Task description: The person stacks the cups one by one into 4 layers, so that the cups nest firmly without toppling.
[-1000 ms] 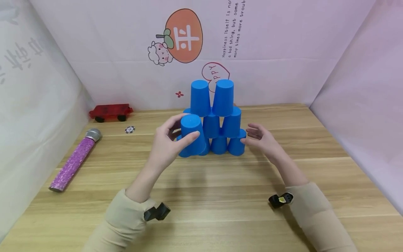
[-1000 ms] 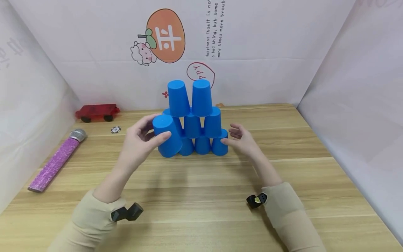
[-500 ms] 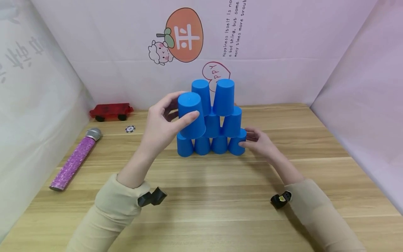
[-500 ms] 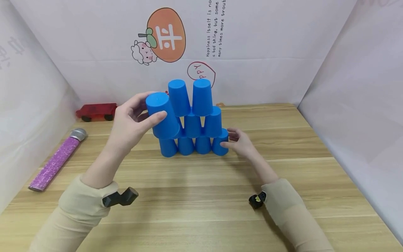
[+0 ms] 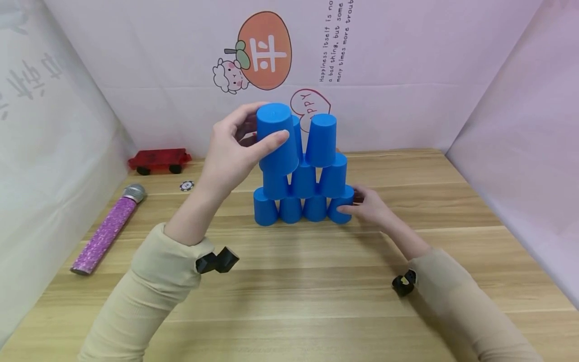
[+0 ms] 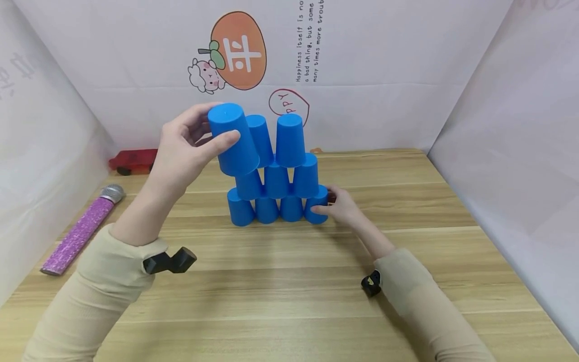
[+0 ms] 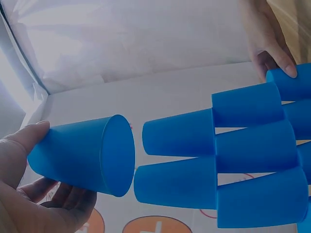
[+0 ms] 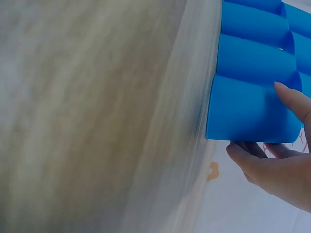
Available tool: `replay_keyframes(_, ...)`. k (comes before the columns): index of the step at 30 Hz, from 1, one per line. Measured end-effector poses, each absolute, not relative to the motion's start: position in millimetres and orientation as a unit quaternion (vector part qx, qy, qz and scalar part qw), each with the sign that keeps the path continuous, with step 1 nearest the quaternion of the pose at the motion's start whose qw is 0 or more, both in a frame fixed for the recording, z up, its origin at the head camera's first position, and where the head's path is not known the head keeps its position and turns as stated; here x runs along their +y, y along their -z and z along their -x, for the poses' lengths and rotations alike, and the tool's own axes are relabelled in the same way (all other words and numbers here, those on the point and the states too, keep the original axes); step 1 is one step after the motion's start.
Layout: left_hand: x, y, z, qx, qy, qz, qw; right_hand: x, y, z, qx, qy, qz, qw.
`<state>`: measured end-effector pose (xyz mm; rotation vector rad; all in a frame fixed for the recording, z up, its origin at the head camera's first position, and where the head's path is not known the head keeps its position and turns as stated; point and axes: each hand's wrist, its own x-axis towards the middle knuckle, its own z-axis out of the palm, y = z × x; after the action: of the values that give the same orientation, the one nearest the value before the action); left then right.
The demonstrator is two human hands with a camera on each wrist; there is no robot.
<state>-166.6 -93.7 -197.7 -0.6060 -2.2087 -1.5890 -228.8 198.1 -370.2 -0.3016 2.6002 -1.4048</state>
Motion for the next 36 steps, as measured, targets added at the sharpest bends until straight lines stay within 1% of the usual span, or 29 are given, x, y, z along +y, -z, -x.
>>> replay_keyframes(13,-89,181,184,-0.790,0.551,0.207,0.172,198,370,233,0.882,0.450,0.103,0.092)
replay_keyframes(24,-74,158,215,-0.822,0.516,0.178,0.162,197,371,234,0.884,0.446,0.108,0.089)
replay_keyframes(30,-61,156,232,-0.824,0.514,0.176,0.163,198,370,235,0.886,0.443,0.110,0.086)
replay_keyframes(36,-51,158,241,-0.827,0.513,0.166,0.159,197,368,234,0.884,0.445,0.116,0.087)
